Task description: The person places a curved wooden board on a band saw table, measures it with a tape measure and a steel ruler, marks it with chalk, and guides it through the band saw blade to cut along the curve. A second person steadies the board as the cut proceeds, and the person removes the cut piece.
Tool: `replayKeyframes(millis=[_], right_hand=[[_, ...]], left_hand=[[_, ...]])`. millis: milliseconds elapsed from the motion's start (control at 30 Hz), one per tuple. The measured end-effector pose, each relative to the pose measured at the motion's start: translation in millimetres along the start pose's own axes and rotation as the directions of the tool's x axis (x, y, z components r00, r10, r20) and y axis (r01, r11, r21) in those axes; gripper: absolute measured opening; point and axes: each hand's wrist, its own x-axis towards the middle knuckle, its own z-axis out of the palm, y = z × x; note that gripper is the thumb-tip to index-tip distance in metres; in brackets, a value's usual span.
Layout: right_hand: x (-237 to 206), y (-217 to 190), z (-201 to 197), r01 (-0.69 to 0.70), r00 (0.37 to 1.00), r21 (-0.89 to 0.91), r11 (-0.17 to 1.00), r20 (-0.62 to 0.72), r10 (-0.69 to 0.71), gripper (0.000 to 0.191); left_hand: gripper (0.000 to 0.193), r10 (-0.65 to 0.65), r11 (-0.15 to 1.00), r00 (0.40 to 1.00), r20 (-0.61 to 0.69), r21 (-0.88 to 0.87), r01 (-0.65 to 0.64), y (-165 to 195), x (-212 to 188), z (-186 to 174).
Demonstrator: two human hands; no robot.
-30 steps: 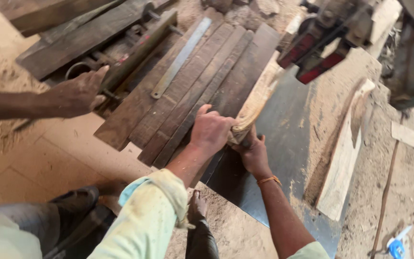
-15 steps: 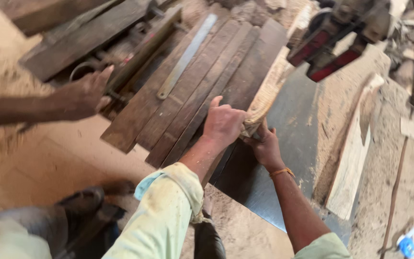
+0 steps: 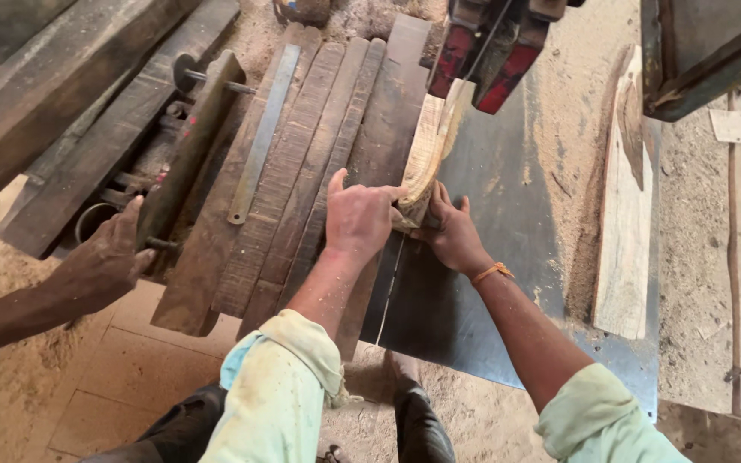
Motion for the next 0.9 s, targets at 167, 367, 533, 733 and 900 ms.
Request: replayKeyframes(millis=[167, 367, 533, 733, 900], right_hand=[[6, 8, -2, 0.014, 1.000, 0.004, 1.000, 0.015, -0.014, 0.085], [19, 21, -10, 0.039, 0.998, 0.079, 0.996, 0.054, -0.044, 0.088], [28, 33, -18, 0.032, 0.997, 0.166, 0.986, 0.065, -0.043, 0.083], [40, 39, -25, 0.048, 0.998, 0.134, 0.990, 0.028, -0.052, 0.084], [47, 39, -31, 0.044, 0.998, 0.168, 0.985, 0.027, -0.049, 0.086]], left_hand=[[0.030, -0.034, 0.999, 0.999, 0.031, 0.015, 0.034, 0, 10, 5], [0.028, -0.049, 0.999, 0.999, 0.016, 0.013, 0.049, -2, 20, 9], [0.026, -0.055, 0.998, 0.998, 0.016, 0.001, 0.055, -2, 28, 14], [0.026, -0.053, 0.998, 0.999, -0.008, -0.022, 0.052, -4, 37, 18], [0.026, -0.051, 0.999, 0.999, -0.010, 0.006, 0.051, -7, 45, 23]])
